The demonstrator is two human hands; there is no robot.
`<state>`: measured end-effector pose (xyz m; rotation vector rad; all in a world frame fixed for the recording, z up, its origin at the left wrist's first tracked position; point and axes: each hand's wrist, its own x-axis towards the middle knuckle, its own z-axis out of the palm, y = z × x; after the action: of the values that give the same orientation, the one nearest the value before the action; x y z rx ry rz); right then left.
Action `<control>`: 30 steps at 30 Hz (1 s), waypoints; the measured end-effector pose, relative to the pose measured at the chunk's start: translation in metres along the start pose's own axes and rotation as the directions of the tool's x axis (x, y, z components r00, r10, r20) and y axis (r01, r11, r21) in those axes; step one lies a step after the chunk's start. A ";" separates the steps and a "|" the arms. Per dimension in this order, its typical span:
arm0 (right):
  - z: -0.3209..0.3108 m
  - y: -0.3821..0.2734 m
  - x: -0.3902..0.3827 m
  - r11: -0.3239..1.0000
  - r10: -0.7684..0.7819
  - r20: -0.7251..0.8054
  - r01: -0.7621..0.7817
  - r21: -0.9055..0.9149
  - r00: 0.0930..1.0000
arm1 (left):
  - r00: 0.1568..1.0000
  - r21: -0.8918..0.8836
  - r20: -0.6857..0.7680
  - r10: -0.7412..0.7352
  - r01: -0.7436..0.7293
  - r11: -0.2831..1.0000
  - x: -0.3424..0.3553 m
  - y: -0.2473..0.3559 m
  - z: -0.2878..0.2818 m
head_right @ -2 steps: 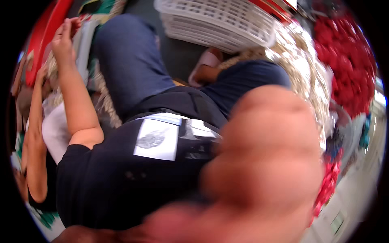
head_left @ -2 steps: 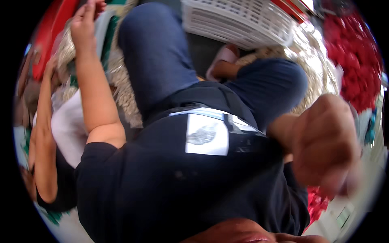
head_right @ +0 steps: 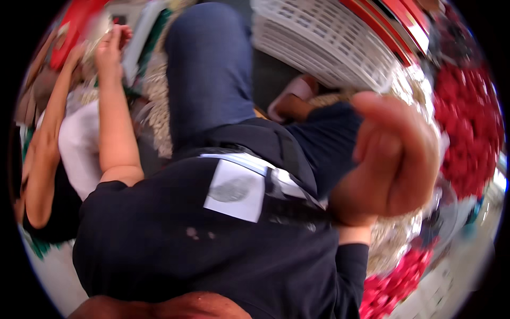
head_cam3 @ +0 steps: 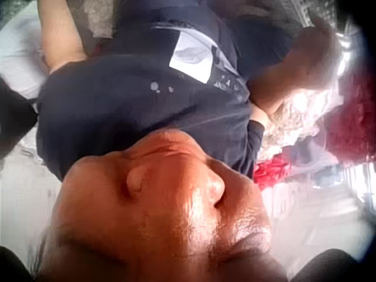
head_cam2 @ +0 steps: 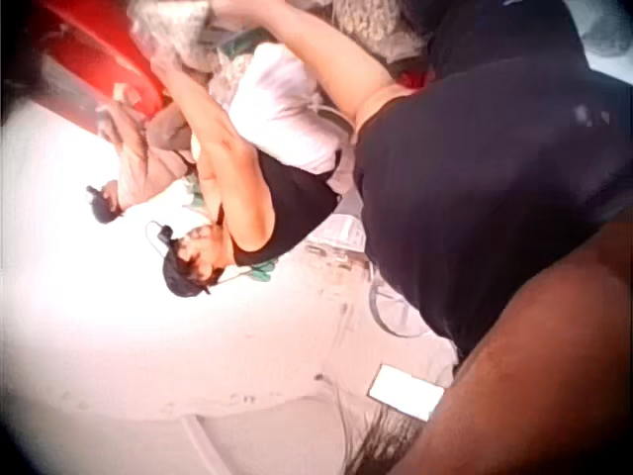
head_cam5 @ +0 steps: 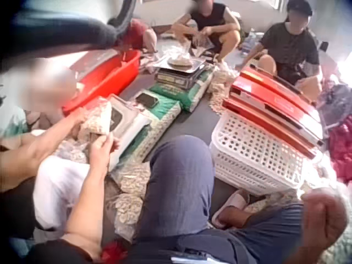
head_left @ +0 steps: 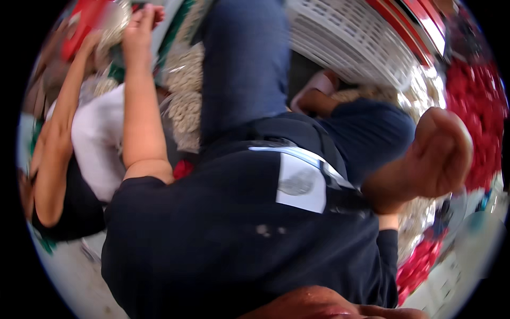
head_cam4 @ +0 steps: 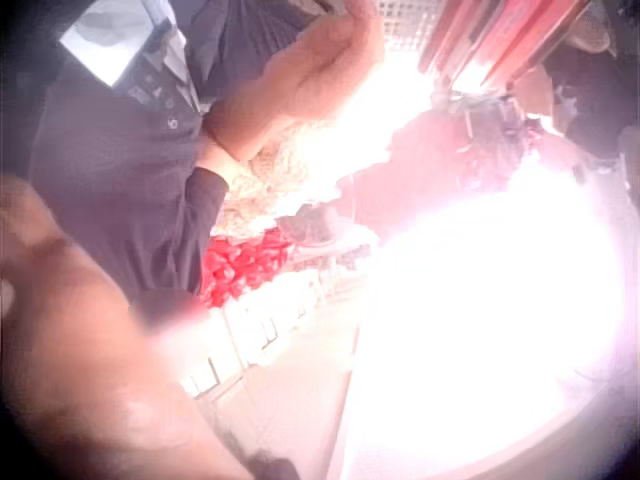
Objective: The person scoops cashews from a large sack into pink plastic bags, seals them, and then uses a red heat sealer to close the bags. The person repeats this process multiple times, handling the bags and the sealer with both hands.
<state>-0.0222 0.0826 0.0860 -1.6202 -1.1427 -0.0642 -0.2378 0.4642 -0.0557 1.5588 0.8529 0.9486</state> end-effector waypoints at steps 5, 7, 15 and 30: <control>-0.003 0.128 -0.060 0.851 0.474 0.300 -0.343 -0.398 0.828 | 0.971 0.536 -0.231 -0.061 0.179 0.825 -0.094 -0.113 -0.073; -0.004 0.160 -0.067 0.793 0.599 0.387 -0.454 -0.407 0.701 | 0.970 0.775 -0.240 0.047 0.162 0.611 -0.115 -0.114 -0.076; -0.002 0.155 -0.065 0.772 0.583 0.270 -0.420 -0.477 0.766 | 0.933 0.872 -0.264 -0.243 0.339 0.354 -0.053 -0.157 -0.042; -0.023 0.162 -0.073 0.774 0.562 0.300 -0.363 -0.519 0.771 | 0.801 -0.319 -0.493 -0.339 0.197 0.927 -0.034 -0.330 -0.027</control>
<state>0.0616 0.0292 -0.0635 -2.3843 -1.0502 0.4384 -0.2913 0.5017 -0.3819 0.9132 1.2585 1.2539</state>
